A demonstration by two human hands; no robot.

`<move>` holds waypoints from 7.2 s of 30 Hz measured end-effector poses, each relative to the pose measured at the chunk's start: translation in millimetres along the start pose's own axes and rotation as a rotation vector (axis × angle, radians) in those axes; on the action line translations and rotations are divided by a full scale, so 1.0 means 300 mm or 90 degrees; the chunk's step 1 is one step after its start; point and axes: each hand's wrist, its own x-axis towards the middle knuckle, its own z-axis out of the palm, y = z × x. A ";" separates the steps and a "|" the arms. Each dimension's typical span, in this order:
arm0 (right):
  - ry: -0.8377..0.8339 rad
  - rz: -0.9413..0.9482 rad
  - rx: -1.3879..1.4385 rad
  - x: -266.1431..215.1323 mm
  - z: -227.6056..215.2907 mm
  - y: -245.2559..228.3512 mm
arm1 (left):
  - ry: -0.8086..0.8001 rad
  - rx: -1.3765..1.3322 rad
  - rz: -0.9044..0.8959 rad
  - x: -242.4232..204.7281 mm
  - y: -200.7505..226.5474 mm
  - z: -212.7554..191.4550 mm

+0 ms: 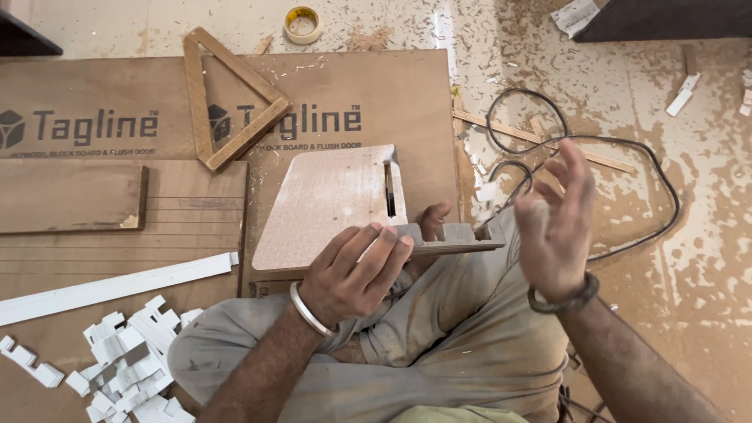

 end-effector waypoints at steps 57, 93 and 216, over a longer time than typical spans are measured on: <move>-0.605 -0.003 -0.175 0.386 0.430 0.402 | -0.486 -0.392 -0.437 0.000 -0.510 0.553; -0.663 0.138 -0.179 0.273 0.523 0.572 | -0.643 -0.472 -0.568 -0.060 -0.462 0.619; -0.651 0.035 -0.185 0.158 0.444 0.473 | -0.499 -0.487 -0.539 -0.107 -0.386 0.438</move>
